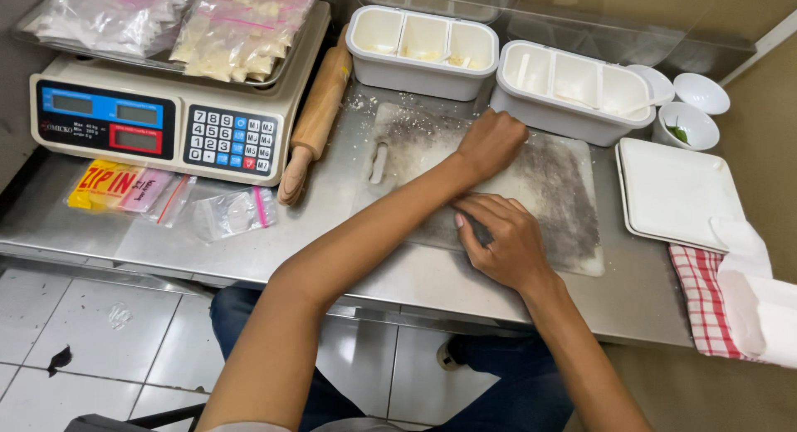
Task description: The person places a small plastic bag onto a digital scale, then uses a small spoon to fill the bag with a white powder from a plastic container before sealing the bag.
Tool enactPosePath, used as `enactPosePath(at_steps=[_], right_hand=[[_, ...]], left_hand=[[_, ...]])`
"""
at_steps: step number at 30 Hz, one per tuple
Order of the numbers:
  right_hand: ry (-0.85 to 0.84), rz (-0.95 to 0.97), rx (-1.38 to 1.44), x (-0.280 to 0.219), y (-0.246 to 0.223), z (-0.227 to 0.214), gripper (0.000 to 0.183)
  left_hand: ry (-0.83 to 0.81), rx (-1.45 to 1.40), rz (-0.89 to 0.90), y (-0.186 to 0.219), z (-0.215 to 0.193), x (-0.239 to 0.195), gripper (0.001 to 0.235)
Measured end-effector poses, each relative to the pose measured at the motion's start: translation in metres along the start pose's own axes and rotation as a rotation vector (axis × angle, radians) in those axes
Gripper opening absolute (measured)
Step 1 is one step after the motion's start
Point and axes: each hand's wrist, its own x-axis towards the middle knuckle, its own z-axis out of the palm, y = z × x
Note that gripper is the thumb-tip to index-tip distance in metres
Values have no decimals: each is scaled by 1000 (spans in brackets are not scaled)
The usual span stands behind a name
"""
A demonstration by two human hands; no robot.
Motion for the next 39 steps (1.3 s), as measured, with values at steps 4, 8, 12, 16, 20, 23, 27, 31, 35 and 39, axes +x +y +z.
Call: enactPosePath(at_steps=[4,8,12,16,20,23,27,31,35,39], right_hand=[[-13,30,32,5,-9,-8,16],[-24,35,46,9,-9,-9,18],[-41,56,44,8,-12,-11,18],[-29,60,44,8,-13,-9,17],[-32,67,31,9,-14,-10,17],[-25,53,28,8,-13,-10,17],[-23,37,2,7,-12,-8,17],[-32,45,28,9,-12,-10,19],[-46,64,27,9,-14,-9,18],[-46,61,13,10,-15,-11,18]], left_hand=[[37,173,22,-16,-23,-16,9],[-18,25,-127,-63,-57,-44,9],[-16,48,-260,-102,-103,-73,6],[40,52,-213,-107,-121,-78,4],[59,-169,-64,-54,-119,-66,6],[22,-215,80,-41,-98,-69,5],[-4,-221,72,-52,-123,-88,5],[-1,-128,-2,-86,-154,-109,6],[0,63,-120,-131,-150,-118,3],[48,16,-115,-118,-140,-90,2]])
